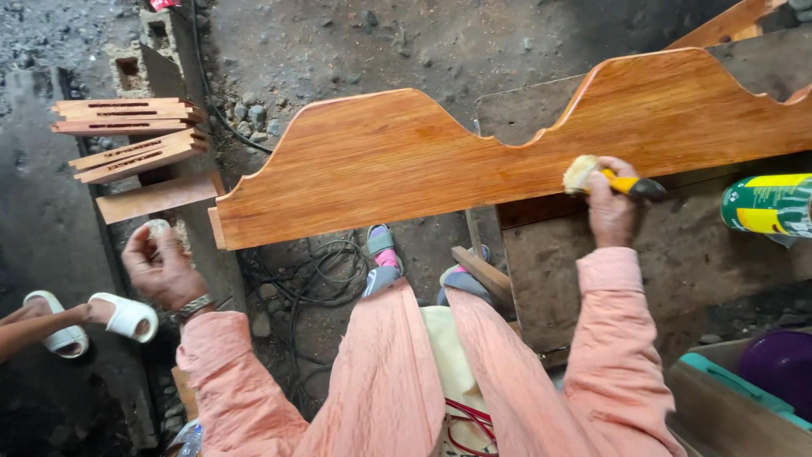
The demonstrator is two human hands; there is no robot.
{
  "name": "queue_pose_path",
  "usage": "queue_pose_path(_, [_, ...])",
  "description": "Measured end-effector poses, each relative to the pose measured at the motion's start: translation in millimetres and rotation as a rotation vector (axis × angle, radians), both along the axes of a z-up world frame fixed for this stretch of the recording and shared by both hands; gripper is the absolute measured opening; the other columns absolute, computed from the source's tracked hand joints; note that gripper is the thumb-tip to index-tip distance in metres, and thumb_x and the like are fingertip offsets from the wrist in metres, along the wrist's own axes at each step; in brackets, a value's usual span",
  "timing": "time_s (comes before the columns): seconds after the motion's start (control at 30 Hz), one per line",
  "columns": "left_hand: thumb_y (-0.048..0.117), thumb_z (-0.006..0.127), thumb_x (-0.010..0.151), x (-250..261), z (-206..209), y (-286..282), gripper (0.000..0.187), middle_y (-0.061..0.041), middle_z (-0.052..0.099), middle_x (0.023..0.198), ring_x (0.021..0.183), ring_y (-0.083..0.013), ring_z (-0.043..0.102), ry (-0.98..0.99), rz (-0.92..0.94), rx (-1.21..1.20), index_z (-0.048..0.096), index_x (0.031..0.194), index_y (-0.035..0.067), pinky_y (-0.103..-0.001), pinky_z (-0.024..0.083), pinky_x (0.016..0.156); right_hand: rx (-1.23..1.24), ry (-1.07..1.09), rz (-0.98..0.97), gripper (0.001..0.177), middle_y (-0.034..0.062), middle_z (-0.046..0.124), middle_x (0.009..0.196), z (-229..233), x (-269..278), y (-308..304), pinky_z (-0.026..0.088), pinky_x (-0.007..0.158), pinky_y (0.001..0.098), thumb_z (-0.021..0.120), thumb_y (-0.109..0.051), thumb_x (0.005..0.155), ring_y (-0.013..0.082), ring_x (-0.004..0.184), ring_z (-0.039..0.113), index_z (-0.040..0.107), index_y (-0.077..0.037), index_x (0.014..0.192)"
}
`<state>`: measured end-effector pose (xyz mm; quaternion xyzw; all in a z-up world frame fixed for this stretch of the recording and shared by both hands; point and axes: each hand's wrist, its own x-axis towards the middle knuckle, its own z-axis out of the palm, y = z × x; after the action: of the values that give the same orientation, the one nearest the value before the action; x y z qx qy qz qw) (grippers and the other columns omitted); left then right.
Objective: The person applies a finish to a long, wavy wooden board using a paintbrush. They repeatedly dip the brush into a can of varnish and spread the liquid across the wood surface, covering the entire length of the piece.
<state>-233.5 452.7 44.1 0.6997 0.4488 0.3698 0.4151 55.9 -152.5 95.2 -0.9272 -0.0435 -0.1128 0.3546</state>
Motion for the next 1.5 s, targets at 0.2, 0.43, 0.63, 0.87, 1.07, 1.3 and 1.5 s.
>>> queue_pose_path(0.2, [0.031,0.066,0.108,-23.1,-79.7,43.6,0.029,-0.01,0.068,0.117,0.106,-0.0212,0.064,0.218,-0.143,-0.055,0.064,0.125,0.007,-0.035,0.051,0.093,0.354,0.225,0.094,0.021,0.0055,0.076,0.115,37.9,-66.9,184.5,0.056,0.094,0.03,0.073,-0.018,0.084,0.0162,0.106,0.072,0.077,-0.015,0.105])
queue_pose_path(0.43, [0.027,0.062,0.111,4.1,-143.8,53.3,0.023,0.001,0.073,0.103,0.075,-0.0036,0.073,-0.031,-0.078,-0.585,0.061,0.132,0.019,-0.012,0.063,0.064,0.396,0.157,0.511,0.02,0.0097,0.077,0.113,30.1,-91.1,212.7,0.053,0.104,0.0419,0.073,-0.007,0.089,0.0297,0.114,0.071,0.078,-0.013,0.108])
queue_pose_path(0.63, [0.025,0.071,0.106,10.1,-152.7,51.7,0.019,-0.005,0.074,0.102,0.086,-0.0078,0.062,0.114,-0.121,-0.394,0.073,0.124,0.023,-0.024,0.06,0.077,-0.033,0.079,0.07,0.019,0.0109,0.073,0.103,-24.4,-24.2,-15.9,0.051,0.101,0.0393,0.069,-0.01,0.088,0.0288,0.109,0.068,0.077,-0.014,0.105])
queue_pose_path(0.87, [0.049,0.065,0.102,31.0,-131.1,29.3,0.023,-0.002,0.075,0.105,0.098,-0.0193,0.066,0.269,-0.054,-0.41,0.08,0.112,0.035,-0.034,0.054,0.094,-0.021,-0.051,0.044,0.029,0.0119,0.075,0.106,-27.4,-29.3,39.7,0.051,0.104,0.0381,0.073,-0.001,0.081,0.0294,0.109,0.071,0.078,-0.011,0.108])
queue_pose_path(1.07, [0.049,0.053,0.108,27.9,-120.2,20.4,0.033,-0.006,0.073,0.115,0.115,-0.0276,0.064,0.318,-0.134,-0.39,0.078,0.119,0.031,-0.043,0.047,0.108,0.216,0.131,0.325,0.021,0.0022,0.078,0.104,19.9,-101.7,208.8,0.054,0.099,0.0375,0.079,-0.008,0.081,0.0231,0.106,0.073,0.079,-0.017,0.1])
queue_pose_path(1.3, [0.058,0.054,0.106,28.3,-99.5,17.4,0.038,-0.002,0.073,0.12,0.12,-0.0252,0.063,0.318,-0.137,-0.504,0.078,0.119,0.031,-0.04,0.046,0.108,0.107,0.056,0.207,0.022,0.017,0.07,0.112,-14.7,-24.0,80.3,0.044,0.111,0.0423,0.076,-0.008,0.09,0.033,0.115,0.065,0.076,-0.006,0.111])
queue_pose_path(1.5, [0.052,0.048,0.105,28.4,-105.4,22.6,0.047,0.007,0.069,0.101,0.087,-0.0069,0.059,0.218,-0.168,-0.634,0.078,0.115,0.018,-0.029,0.05,0.076,-0.292,-0.153,0.036,0.025,0.0103,0.078,0.112,13.7,33.1,-22.1,0.053,0.092,0.038,0.07,-0.012,0.093,0.0285,0.103,0.072,0.08,-0.006,0.115])
